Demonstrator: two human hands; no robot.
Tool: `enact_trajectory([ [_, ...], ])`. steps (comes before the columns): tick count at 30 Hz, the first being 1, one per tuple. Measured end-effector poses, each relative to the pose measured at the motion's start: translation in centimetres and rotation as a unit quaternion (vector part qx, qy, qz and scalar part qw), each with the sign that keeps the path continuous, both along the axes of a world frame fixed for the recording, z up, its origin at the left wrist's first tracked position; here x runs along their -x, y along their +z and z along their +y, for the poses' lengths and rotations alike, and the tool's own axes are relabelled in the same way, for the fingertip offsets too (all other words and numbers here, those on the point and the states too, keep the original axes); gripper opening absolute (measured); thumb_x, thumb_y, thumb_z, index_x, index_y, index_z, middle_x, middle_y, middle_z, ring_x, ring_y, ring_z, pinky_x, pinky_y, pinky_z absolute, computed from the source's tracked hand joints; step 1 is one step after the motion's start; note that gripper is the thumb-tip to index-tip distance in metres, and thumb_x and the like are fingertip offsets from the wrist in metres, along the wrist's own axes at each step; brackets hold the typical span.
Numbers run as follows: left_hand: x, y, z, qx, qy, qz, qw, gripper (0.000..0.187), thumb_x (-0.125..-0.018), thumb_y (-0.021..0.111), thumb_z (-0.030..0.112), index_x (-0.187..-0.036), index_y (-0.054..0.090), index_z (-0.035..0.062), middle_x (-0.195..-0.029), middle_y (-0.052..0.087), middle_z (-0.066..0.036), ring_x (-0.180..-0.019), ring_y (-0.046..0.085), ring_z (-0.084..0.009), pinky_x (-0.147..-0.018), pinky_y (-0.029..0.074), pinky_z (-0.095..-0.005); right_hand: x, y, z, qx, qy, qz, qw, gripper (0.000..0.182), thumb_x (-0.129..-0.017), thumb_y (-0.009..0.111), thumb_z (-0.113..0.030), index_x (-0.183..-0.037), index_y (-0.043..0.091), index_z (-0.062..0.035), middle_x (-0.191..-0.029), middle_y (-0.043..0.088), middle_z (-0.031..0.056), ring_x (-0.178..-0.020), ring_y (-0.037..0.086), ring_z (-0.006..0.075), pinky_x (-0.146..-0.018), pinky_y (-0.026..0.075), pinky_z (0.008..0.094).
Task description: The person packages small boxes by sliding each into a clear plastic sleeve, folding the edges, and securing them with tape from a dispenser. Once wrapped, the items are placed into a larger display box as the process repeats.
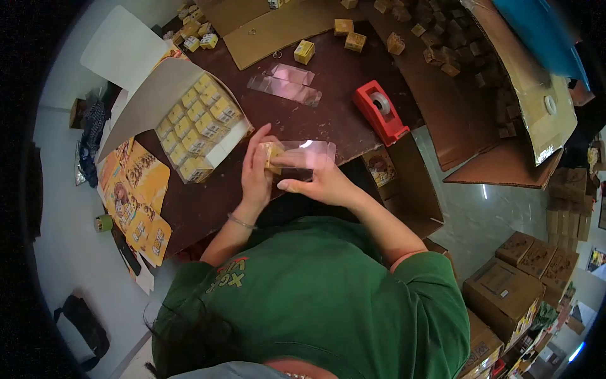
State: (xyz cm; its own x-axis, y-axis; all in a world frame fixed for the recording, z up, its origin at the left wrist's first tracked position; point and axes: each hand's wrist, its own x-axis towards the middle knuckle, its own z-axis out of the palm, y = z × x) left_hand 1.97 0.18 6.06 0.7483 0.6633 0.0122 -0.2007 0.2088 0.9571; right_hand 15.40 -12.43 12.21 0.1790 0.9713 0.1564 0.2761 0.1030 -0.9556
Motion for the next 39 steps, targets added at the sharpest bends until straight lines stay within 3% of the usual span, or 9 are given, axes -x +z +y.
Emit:
enact_trajectory([
  [2, 0.1, 0.0, -0.9, 0.080, 0.005, -0.043, 0.996, 0.051, -0.105, 0.042, 0.032, -0.147, 0.036, 0.0029, -0.120, 0.055, -0.007, -0.107, 0.054, -0.0139, -0.099, 0.041, -0.0288, -0.9, -0.6, 0.2, 0.122, 0.031, 0.201, 0.972, 0.036, -0.088, 0.069, -0.013, -0.124, 0.065, -0.0054, -0.123, 0.065, 0.0137, -0.107, 0.064, 0.0262, -0.094, 0.049, 0.0370],
  [3, 0.5, 0.5, -0.7, 0.130, -0.030, -0.052, 0.990, 0.058, -0.106, 0.037, 0.037, -0.150, 0.028, 0.0019, -0.130, 0.051, -0.011, -0.118, 0.052, -0.0168, -0.102, 0.042, -0.0316, -1.9, -0.3, 0.5, 0.063, 0.057, 0.052, 0.995, 0.031, -0.089, 0.068, -0.010, -0.119, 0.067, -0.0054, -0.113, 0.069, 0.0132, -0.102, 0.065, 0.0235, -0.092, 0.050, 0.0360],
  [9, 1.0, -0.3, 5.2, 0.189, -0.403, 0.054, 0.894, 0.080, -0.080, 0.077, 0.012, -0.147, 0.034, 0.0017, -0.134, 0.054, -0.007, -0.121, 0.053, -0.0172, -0.106, 0.039, -0.0306, -6.5, 2.5, 5.3, 0.125, 0.368, 0.010, 0.921, 0.022, -0.089, 0.069, -0.009, -0.109, 0.070, -0.0016, -0.099, 0.071, 0.0131, -0.092, 0.067, 0.0188, -0.084, 0.052, 0.0326],
  [15, -8.5, -6.2, 6.5, -0.137, -0.027, 0.015, 0.990, 0.055, -0.076, 0.078, 0.003, -0.120, 0.046, 0.0037, -0.116, 0.058, -0.009, -0.113, 0.057, -0.0193, -0.100, 0.044, -0.0326, -20.3, 0.1, 18.4, 0.138, 0.032, -0.083, 0.986, 0.031, -0.094, 0.064, -0.020, -0.118, 0.064, 0.0005, -0.111, 0.070, 0.0097, -0.099, 0.064, 0.0149, -0.086, 0.051, 0.0301],
  [23, -8.6, -5.1, 6.3, -0.221, -0.006, 0.130, 0.967, 0.061, -0.074, 0.083, 0.011, -0.123, 0.048, 0.0040, -0.120, 0.058, -0.015, -0.113, 0.059, -0.0303, -0.097, 0.047, -0.0372, -30.4, -7.5, 39.3, -0.063, -0.139, -0.553, 0.819, 0.051, -0.081, 0.065, -0.020, -0.129, 0.057, -0.0076, -0.126, 0.060, 0.0138, -0.124, 0.048, 0.0328, -0.101, 0.039, 0.0494],
  [27, -8.6, -5.0, 6.6, -0.223, -0.005, 0.111, 0.968, 0.062, -0.073, 0.083, 0.007, -0.124, 0.048, 0.0044, -0.120, 0.057, -0.015, -0.114, 0.059, -0.0302, -0.098, 0.047, -0.0368, -31.2, -9.1, 44.1, 0.157, -0.114, -0.644, 0.740, 0.040, -0.083, 0.061, -0.023, -0.120, 0.059, -0.0066, -0.115, 0.064, 0.0170, -0.120, 0.052, 0.0336, -0.104, 0.032, 0.0546],
  [30, -8.5, -5.2, 6.4, -0.229, -0.001, 0.114, 0.967, 0.062, -0.073, 0.083, 0.009, -0.124, 0.048, 0.0042, -0.121, 0.057, -0.015, -0.114, 0.059, -0.0305, -0.098, 0.047, -0.0370, -30.7, -4.5, 39.0, 0.158, -0.141, -0.567, 0.796, 0.038, -0.084, 0.065, -0.019, -0.118, 0.059, -0.0043, -0.110, 0.065, 0.0158, -0.110, 0.058, 0.0296, -0.099, 0.040, 0.0497],
  [33, -8.7, -4.8, 6.5, -0.218, 0.001, 0.118, 0.969, 0.061, -0.074, 0.083, 0.014, -0.124, 0.049, 0.0042, -0.121, 0.058, -0.015, -0.114, 0.059, -0.0318, -0.098, 0.047, -0.0375, -33.7, -5.1, 33.2, 0.139, -0.122, -0.106, 0.977, 0.037, -0.083, 0.068, -0.008, -0.118, 0.057, -0.0028, -0.110, 0.066, 0.0079, -0.102, 0.061, 0.0186, -0.088, 0.047, 0.0325],
  [39, -8.8, -6.5, 6.4, -0.212, 0.015, 0.093, 0.973, 0.058, -0.073, 0.083, 0.012, -0.119, 0.049, 0.0039, -0.114, 0.062, -0.015, -0.108, 0.062, -0.0318, -0.093, 0.048, -0.0376, -25.4, 1.8, 18.2, 0.130, -0.027, 0.051, 0.990, 0.056, -0.084, 0.072, -0.007, -0.136, 0.049, -0.0036, -0.115, 0.063, 0.0064, -0.106, 0.059, 0.0128, -0.091, 0.048, 0.0278],
])
